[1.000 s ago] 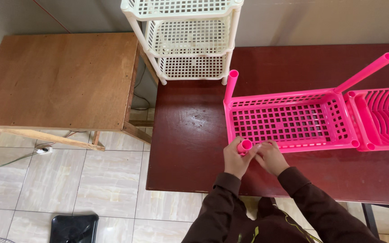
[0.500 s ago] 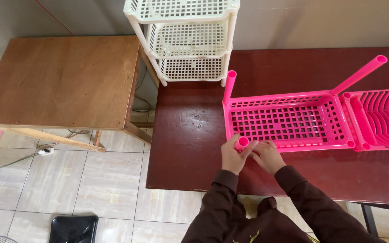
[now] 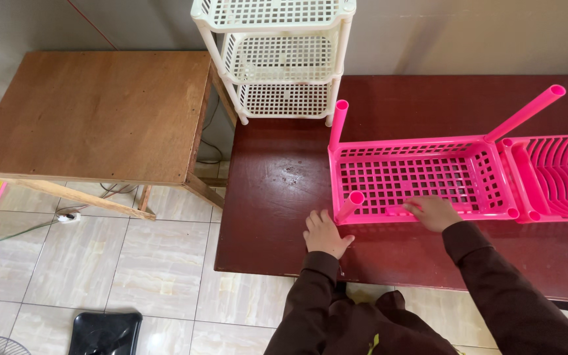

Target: The person wipes pink plastic shelf components with a gray cloth, then inserts the legs into the shelf base and secures them with small pink caps. The assembled unit remains on the table.

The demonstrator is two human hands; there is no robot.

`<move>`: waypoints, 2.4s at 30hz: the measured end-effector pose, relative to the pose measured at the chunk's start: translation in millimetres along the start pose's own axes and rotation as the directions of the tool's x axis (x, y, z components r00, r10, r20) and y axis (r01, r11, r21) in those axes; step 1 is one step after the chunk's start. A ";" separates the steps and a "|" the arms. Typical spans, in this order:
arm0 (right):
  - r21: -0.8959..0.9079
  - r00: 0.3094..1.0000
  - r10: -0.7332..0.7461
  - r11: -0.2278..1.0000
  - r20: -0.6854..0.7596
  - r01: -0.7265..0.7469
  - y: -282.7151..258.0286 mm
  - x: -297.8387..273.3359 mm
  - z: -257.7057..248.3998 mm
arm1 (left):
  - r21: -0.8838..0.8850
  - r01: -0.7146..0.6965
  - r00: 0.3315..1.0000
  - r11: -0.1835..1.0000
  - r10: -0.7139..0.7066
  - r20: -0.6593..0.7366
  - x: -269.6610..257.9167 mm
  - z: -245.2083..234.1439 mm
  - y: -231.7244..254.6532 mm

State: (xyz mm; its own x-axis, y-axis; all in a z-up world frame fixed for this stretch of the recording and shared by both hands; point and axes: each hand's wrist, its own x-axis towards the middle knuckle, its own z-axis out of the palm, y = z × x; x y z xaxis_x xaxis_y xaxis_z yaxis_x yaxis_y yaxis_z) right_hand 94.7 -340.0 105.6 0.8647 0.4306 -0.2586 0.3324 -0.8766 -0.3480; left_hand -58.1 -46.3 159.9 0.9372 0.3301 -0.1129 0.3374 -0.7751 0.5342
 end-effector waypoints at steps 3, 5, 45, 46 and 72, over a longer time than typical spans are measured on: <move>-0.038 0.988 0.119 0.993 0.103 -0.116 16.6 -0.4 -2.8 | 0.136 0.020 0.919 0.991 -0.072 0.387 1.3 11.9 -8.2; -0.115 0.983 0.140 0.985 0.122 -0.126 19.2 1.4 -0.2 | 0.084 -0.078 0.828 0.993 0.018 0.561 -0.3 23.2 -2.4; 0.995 0.987 0.130 -0.013 -0.099 0.101 156.8 -109.2 -173.6 | -0.947 0.154 0.924 0.283 0.298 0.239 24.8 196.1 222.4; 0.984 0.981 0.121 0.117 -0.150 0.136 161.8 -111.6 -176.1 | -0.905 0.025 0.940 0.424 0.298 0.166 20.9 196.0 223.2; 0.567 0.988 -0.030 0.816 -0.150 0.111 159.5 -143.2 -203.9 | -0.032 -0.528 0.846 0.849 0.522 -0.105 8.6 216.2 220.0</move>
State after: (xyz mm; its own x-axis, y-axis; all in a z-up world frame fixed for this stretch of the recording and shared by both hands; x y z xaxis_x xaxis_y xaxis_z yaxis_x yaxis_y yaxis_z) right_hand 100.7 -585.4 270.9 0.9010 0.4196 -0.1102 0.1536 -0.5460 -0.8236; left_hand 43.4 -330.4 95.3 0.9600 -0.0689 0.2713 -0.2110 -0.8151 0.5396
